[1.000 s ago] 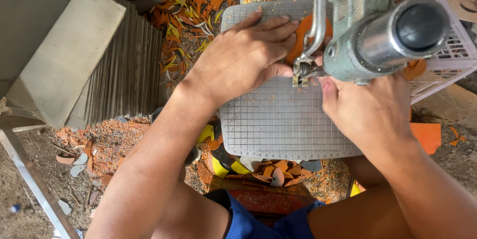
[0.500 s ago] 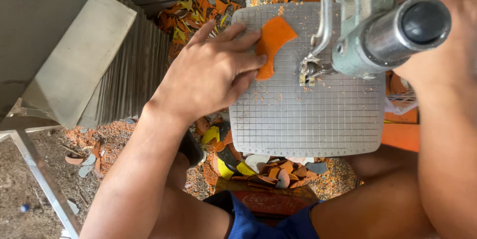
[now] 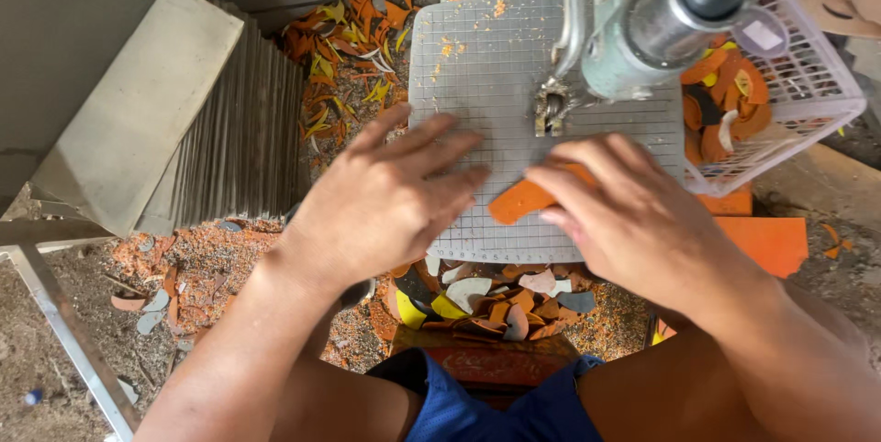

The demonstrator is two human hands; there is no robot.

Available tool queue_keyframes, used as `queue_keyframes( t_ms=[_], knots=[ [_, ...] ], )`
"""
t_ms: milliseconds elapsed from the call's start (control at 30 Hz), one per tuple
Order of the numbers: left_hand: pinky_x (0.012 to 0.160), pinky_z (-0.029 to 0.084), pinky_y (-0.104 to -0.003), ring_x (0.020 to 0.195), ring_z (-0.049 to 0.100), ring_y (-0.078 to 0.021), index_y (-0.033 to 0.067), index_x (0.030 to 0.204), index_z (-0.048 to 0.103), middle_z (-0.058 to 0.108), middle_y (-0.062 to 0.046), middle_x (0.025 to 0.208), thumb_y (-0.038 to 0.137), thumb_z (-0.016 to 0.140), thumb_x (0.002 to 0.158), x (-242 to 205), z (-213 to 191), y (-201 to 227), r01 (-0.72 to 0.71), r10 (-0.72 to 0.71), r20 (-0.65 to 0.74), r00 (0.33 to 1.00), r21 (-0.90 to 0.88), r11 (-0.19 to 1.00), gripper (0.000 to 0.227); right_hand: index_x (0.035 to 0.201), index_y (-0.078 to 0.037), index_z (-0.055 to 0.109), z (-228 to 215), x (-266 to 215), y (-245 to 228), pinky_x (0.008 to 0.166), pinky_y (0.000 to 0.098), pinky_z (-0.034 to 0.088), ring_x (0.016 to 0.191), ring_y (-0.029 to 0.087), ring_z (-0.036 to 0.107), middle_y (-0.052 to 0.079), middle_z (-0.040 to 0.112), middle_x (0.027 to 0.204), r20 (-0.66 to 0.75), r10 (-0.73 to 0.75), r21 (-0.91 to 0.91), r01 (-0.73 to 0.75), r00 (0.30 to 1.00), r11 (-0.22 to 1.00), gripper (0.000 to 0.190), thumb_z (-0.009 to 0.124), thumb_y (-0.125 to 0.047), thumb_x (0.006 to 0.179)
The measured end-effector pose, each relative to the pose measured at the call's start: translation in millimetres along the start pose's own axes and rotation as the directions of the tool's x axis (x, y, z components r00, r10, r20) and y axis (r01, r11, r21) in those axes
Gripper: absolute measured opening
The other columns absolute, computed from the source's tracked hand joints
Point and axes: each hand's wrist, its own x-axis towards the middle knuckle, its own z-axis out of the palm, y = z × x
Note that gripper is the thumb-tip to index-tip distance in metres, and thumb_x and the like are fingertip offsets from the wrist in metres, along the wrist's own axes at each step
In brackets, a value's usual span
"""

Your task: The person sits on the floor and uses a vertical spindle trimmer to shape the edges of small orange and yellow rubber-like pieces. They handle each piece one at a time, guiding it against the spinning cutter and then placing the trimmed pieces into a nearby white basket.

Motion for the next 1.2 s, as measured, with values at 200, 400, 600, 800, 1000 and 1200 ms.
queue_keyframes(
  t_ms=[200,400,600,800,1000,1200],
  knots=[
    [0.117,0.039,-0.056,0.134,0.060,-0.0293,0.0159,0.118,0.075,0.069,-0.007,0.137,0.033,0.062,0.102,-17,4,-3,-0.010,0.010,-0.030,1.000,-0.007,1.000,0.028,0.126,-0.006,0.067,-30,-67,75,0.099,0.0420,0.051,0.114,0.031,0.061,0.016,0.063,0.125,-0.107,0.438,-0.014,-0.442,0.893,0.897,0.045,0.077,-0.021,0.085],
    [0.118,0.028,-0.063,0.146,0.037,-0.0307,0.0208,0.140,0.061,0.042,-0.010,0.157,0.054,0.047,0.101,-8,26,12,-0.100,0.102,0.101,0.990,-0.024,0.995,0.054,0.129,-0.011,0.068,52,-125,184,0.099,0.0425,0.055,0.115,0.028,0.067,0.013,0.070,0.128,0.549,0.729,-0.189,-0.788,0.410,0.586,0.049,0.074,-0.031,0.085],
    [0.115,0.021,-0.076,0.150,0.018,-0.0510,0.0141,0.159,0.046,0.013,-0.030,0.163,0.067,0.058,0.097,-29,-5,-27,0.325,-0.349,0.050,0.936,0.261,0.909,0.082,0.116,-0.005,0.066,283,-128,156,0.091,0.0387,0.056,0.098,0.021,0.066,0.011,0.070,0.113,0.332,0.130,0.148,-0.187,0.934,0.971,0.032,0.050,-0.027,0.098],
    [0.119,0.024,-0.072,0.153,0.029,-0.0436,0.0157,0.116,0.065,0.042,-0.021,0.157,0.044,0.074,0.099,-49,-15,-30,0.350,-0.344,-0.073,0.936,0.282,0.893,0.034,0.126,-0.008,0.063,383,-94,84,0.094,0.0414,0.055,0.109,0.026,0.065,0.012,0.067,0.123,0.469,0.538,0.174,-0.670,0.701,0.721,0.038,0.060,-0.032,0.097],
    [0.120,0.025,-0.070,0.148,0.040,-0.0417,0.0108,0.124,0.074,0.058,-0.019,0.149,0.023,0.072,0.099,-57,-15,-28,0.329,-0.312,-0.121,0.942,0.169,0.929,0.028,0.134,-0.011,0.058,396,-103,70,0.101,0.0462,0.049,0.120,0.032,0.058,0.015,0.060,0.134,0.467,0.629,-0.013,-0.706,0.622,0.708,0.053,0.072,-0.036,0.089],
    [0.118,0.024,-0.070,0.145,0.043,-0.0409,0.0122,0.112,0.076,0.061,-0.016,0.142,0.028,0.072,0.097,-58,-14,-25,0.323,-0.308,-0.125,0.943,0.131,0.937,0.022,0.142,-0.014,0.052,351,-94,59,0.107,0.0498,0.043,0.130,0.037,0.051,0.017,0.051,0.144,0.533,0.616,-0.052,-0.705,0.580,0.708,0.075,0.082,-0.042,0.079]
  ],
)
